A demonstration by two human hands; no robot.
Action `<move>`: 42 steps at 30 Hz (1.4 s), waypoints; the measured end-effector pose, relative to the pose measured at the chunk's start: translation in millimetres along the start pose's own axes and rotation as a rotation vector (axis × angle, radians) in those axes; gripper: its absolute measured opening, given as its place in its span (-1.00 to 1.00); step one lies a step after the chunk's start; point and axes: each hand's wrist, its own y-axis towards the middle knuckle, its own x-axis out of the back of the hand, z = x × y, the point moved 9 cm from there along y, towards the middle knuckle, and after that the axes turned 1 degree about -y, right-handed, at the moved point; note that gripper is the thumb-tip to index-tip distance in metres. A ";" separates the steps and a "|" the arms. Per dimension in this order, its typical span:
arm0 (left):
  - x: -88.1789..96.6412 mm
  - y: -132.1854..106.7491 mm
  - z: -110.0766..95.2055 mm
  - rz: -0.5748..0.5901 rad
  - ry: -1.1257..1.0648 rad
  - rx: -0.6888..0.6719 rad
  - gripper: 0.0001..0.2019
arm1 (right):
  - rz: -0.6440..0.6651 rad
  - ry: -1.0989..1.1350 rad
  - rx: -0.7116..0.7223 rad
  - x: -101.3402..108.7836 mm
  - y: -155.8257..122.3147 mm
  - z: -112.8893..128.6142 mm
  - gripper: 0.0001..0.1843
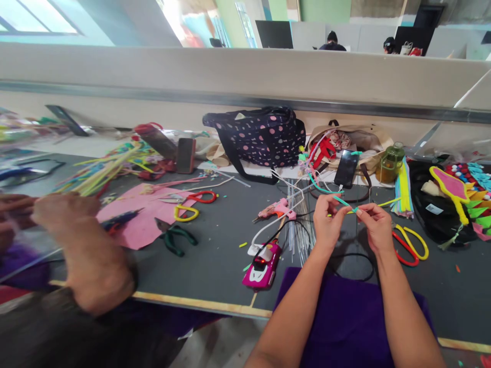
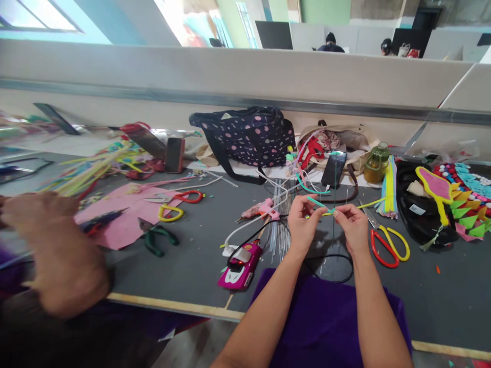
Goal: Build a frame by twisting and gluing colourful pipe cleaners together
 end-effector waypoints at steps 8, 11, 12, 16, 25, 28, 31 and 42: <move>-28.0 -6.5 29.0 0.236 -0.249 0.297 -0.72 | 0.007 0.110 -0.058 -0.7 -0.8 -1.6 -0.82; -29.7 -9.3 29.0 0.253 -0.300 0.336 -0.80 | 0.026 0.107 -0.044 -2.4 -1.3 -0.4 -0.84; -29.6 -10.0 29.4 0.248 -0.314 0.355 -0.80 | 0.030 0.098 -0.030 -2.5 -1.4 0.5 -0.84; -29.7 -11.5 30.7 0.237 -0.345 0.421 -0.79 | 0.029 0.027 0.047 -1.1 -1.9 5.5 -0.85; -29.8 -11.5 35.4 0.259 -0.439 0.551 -0.76 | 0.094 -0.077 0.157 -10.7 -8.3 16.6 -0.90; -30.9 -12.8 36.4 0.262 -0.451 0.572 -0.74 | 0.070 -0.046 0.108 -8.8 -6.6 12.1 -0.87; -32.7 -13.5 35.2 0.280 -0.435 0.559 -0.74 | 0.053 -0.033 0.060 -7.0 -4.4 6.7 -0.85; -28.0 -9.4 36.5 0.255 -0.320 0.470 -0.71 | 0.056 0.014 -0.005 -6.9 -1.7 1.0 -0.77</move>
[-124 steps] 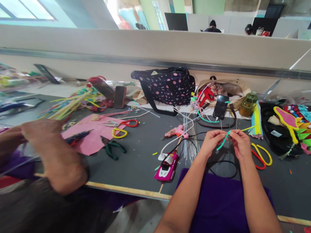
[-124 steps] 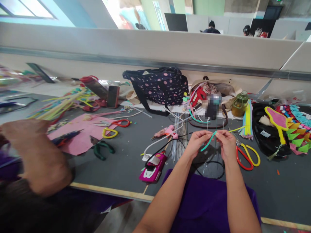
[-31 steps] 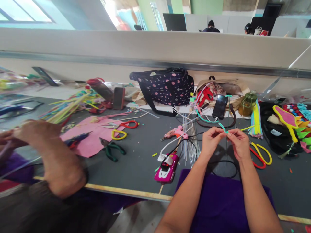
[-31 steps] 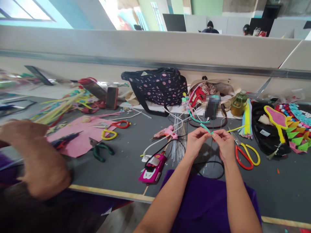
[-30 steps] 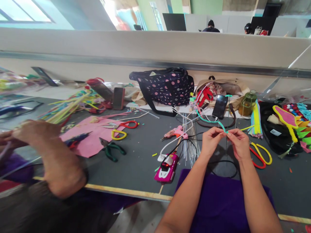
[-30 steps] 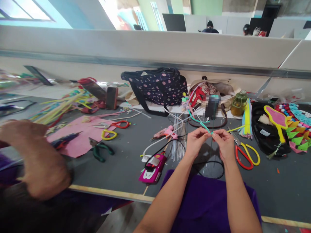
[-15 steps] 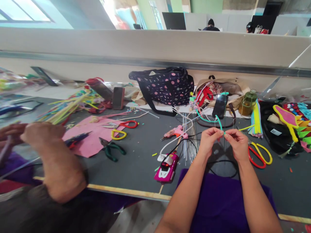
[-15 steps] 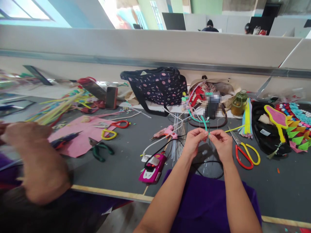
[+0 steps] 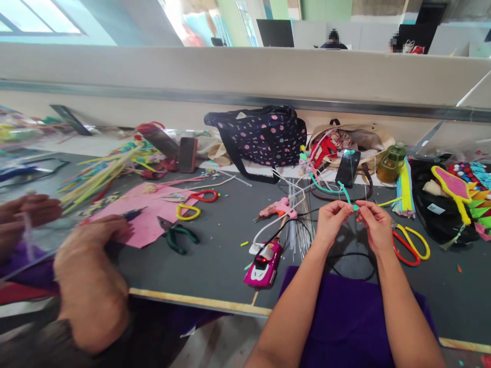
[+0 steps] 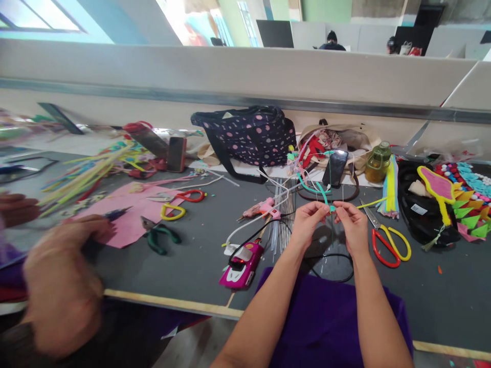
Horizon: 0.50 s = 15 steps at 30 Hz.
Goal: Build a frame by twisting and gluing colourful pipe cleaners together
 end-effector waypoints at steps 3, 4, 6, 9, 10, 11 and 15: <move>-0.5 0.3 0.6 0.004 0.022 -0.014 -0.72 | 0.005 0.007 -0.014 -0.7 0.3 -0.5 -0.79; -0.7 0.2 0.7 0.005 0.030 -0.018 -0.73 | 0.007 -0.005 -0.016 -0.9 0.3 -0.6 -0.80; -1.0 -0.1 0.6 0.005 0.045 -0.027 -0.73 | 0.010 -0.042 -0.013 -0.9 0.3 -0.7 -0.80; -1.5 -0.5 0.8 0.009 0.049 -0.030 -0.73 | 0.011 -0.111 0.011 -0.3 -0.4 0.8 -0.81; -1.8 -0.6 1.2 0.013 0.044 -0.024 -0.73 | 0.008 -0.133 0.026 0.0 -0.7 2.0 -0.81; -2.1 -0.5 1.8 0.016 0.033 -0.016 -0.73 | 0.006 -0.151 0.041 0.1 -1.2 3.3 -0.80; -2.9 -0.5 6.1 0.020 -0.050 0.040 -0.73 | 0.010 -0.152 0.056 -1.5 -2.9 6.3 -0.82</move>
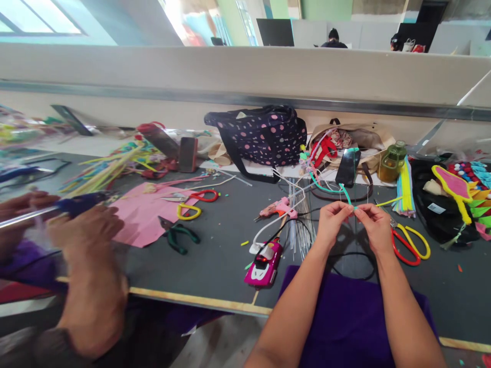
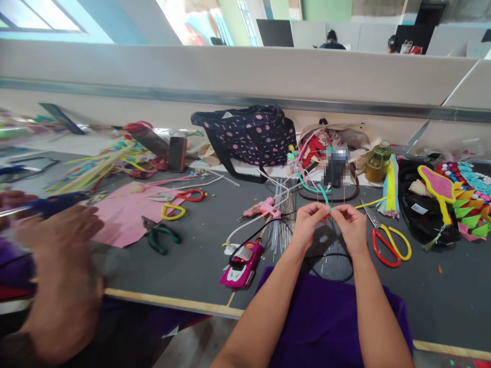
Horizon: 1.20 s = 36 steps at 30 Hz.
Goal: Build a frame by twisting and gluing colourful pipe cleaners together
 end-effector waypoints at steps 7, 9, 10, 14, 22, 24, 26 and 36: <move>1.0 -0.6 2.7 -0.025 -0.067 0.045 -0.76 | 0.021 -0.018 -0.012 -0.5 0.2 -0.3 -0.82; 1.9 -0.4 2.3 -0.033 -0.082 0.047 -0.78 | 0.044 -0.025 -0.007 -2.0 0.2 -0.5 -0.83; 2.3 -0.3 2.8 -0.036 -0.101 0.056 -0.78 | 0.058 -0.026 -0.006 -3.1 0.1 -0.6 -0.84; 1.7 -0.1 5.7 -0.020 -0.207 0.115 -0.79 | 0.087 -0.020 -0.010 -5.7 -0.8 -0.3 -0.86; 5.2 1.3 2.5 -0.036 -0.267 0.120 -0.73 | 0.092 -0.040 -0.024 -5.7 -1.1 1.2 -0.84; 8.5 1.9 -0.3 -0.067 -0.266 0.086 -0.73 | 0.081 -0.037 -0.025 -4.6 -0.9 1.4 -0.84; 10.6 2.4 -2.0 -0.086 -0.280 0.068 -0.73 | 0.077 -0.034 -0.026 -4.0 -0.7 1.1 -0.84; 28.6 6.6 -5.5 -0.166 -0.298 0.024 -0.73 | 0.080 -0.031 -0.050 -1.8 0.5 -2.4 -0.84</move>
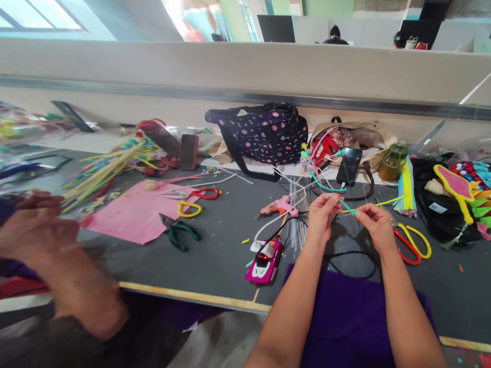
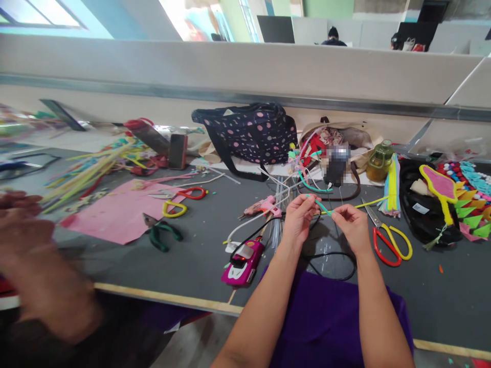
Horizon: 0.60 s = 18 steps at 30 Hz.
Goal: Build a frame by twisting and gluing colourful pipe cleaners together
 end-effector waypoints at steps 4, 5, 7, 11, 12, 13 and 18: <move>3.2 0.4 -3.8 -0.025 0.028 -0.046 -0.76 | -0.003 0.010 -0.006 1.0 0.6 0.6 -0.84; 3.4 0.1 -4.8 -0.031 0.034 -0.056 -0.76 | 0.000 0.008 -0.007 1.0 0.8 0.4 -0.83; 3.5 -0.9 -6.0 -0.042 0.041 -0.068 -0.76 | -0.001 0.001 -0.008 1.5 1.3 -0.2 -0.82; 3.4 -3.0 -6.6 -0.064 0.044 -0.073 -0.75 | -0.010 0.000 -0.018 2.5 2.2 -2.3 -0.80; 3.0 -3.4 -6.5 -0.065 0.043 -0.073 -0.75 | -0.009 0.010 -0.023 2.6 2.4 -3.1 -0.80; 2.4 -3.8 -6.3 -0.063 0.041 -0.074 -0.75 | -0.007 0.026 -0.027 2.8 2.7 -3.8 -0.80; 0.6 -4.1 -4.6 -0.051 0.032 -0.073 -0.76 | 0.021 0.131 -0.055 2.4 4.1 -6.9 -0.81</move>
